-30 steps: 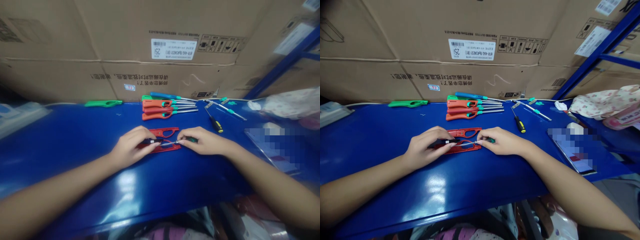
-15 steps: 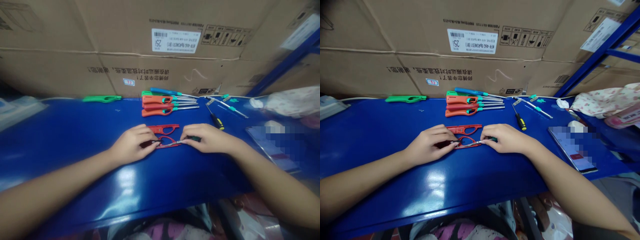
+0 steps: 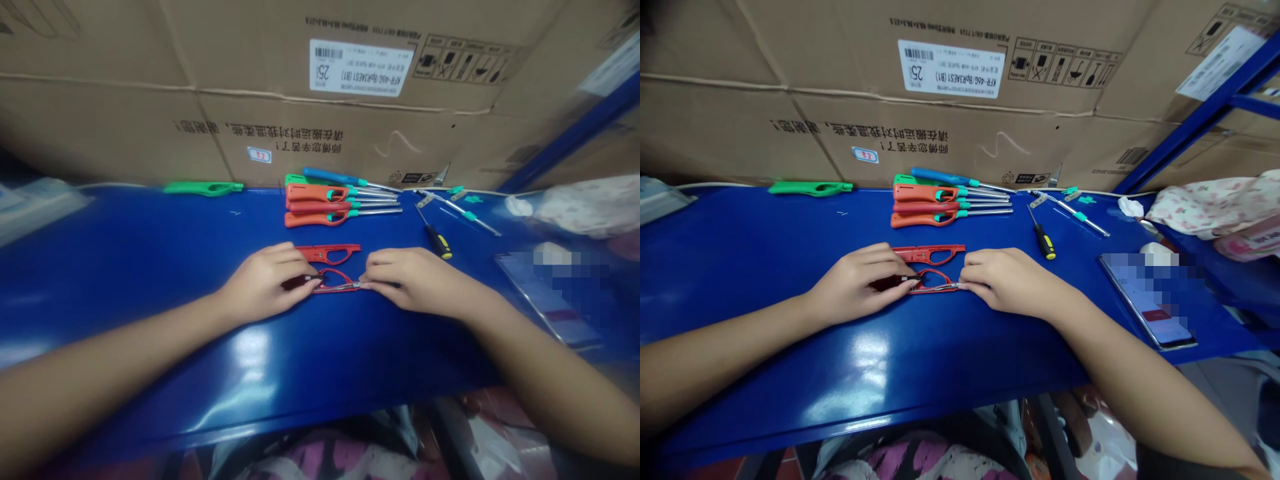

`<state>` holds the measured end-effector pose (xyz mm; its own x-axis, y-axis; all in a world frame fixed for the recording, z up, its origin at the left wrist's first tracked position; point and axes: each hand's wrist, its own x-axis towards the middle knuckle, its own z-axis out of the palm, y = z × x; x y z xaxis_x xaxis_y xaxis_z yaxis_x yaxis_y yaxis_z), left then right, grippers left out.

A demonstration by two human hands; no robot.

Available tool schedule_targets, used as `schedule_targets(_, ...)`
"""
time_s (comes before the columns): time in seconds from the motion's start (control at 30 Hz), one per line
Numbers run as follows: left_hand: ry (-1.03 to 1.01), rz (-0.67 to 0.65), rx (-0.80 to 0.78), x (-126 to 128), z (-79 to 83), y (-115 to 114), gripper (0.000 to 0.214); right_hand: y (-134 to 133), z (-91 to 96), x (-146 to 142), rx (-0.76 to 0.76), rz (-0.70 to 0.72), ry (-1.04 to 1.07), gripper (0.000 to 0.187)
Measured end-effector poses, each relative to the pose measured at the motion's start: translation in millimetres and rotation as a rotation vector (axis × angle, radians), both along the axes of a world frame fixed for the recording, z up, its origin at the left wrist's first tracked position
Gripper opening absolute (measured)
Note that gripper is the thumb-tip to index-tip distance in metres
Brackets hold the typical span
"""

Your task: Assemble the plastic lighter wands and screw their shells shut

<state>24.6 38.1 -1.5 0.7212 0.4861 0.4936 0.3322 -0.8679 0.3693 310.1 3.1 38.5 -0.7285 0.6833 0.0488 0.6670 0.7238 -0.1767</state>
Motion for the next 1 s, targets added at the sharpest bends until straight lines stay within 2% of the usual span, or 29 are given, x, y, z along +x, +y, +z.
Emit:
schedule_targets(0.1,-0.010,-0.001,0.006,0.4,0.8,-0.5,0.012,-3.5,1.2,-3.9,0.072,0.000,-0.010,0.024)
schedule_targets(0.17,-0.011,-0.005,0.006,1.0,1.2,-0.5,0.011,-3.5,-1.7,-7.2,0.051,-0.015,0.057,0.019)
schedule_targets(0.27,-0.003,-0.006,0.004,1.4,0.6,0.1,0.012,-0.2,-10.6,-13.0,-0.069,-0.069,0.226,0.013)
schedule_targets(0.37,0.005,-0.010,-0.001,0.8,-1.2,1.0,0.012,3.9,-17.9,-17.9,-0.265,-0.221,0.370,0.015)
schedule_targets(0.47,0.006,-0.018,0.005,-0.1,-2.8,1.2,0.013,5.8,-18.1,-20.3,-0.414,-0.372,0.389,0.017)
schedule_targets(0.57,-0.004,-0.037,0.017,-0.2,-3.3,0.8,0.015,6.1,-13.7,-20.0,-0.430,-0.419,0.334,0.017)
schedule_targets(0.8,-0.092,-0.042,0.007,2.4,-4.3,2.3,0.014,5.7,-7.3,-11.3,-0.267,-0.371,0.245,0.017)
schedule_targets(0.9,-0.080,-0.045,0.009,2.3,-4.2,2.9,0.013,4.2,-9.0,-10.7,-0.190,-0.258,0.280,0.004)
schedule_targets(1.0,-0.077,-0.049,0.009,1.5,-4.6,3.1,0.014,1.7,-12.5,-13.4,-0.156,-0.138,0.287,0.010)
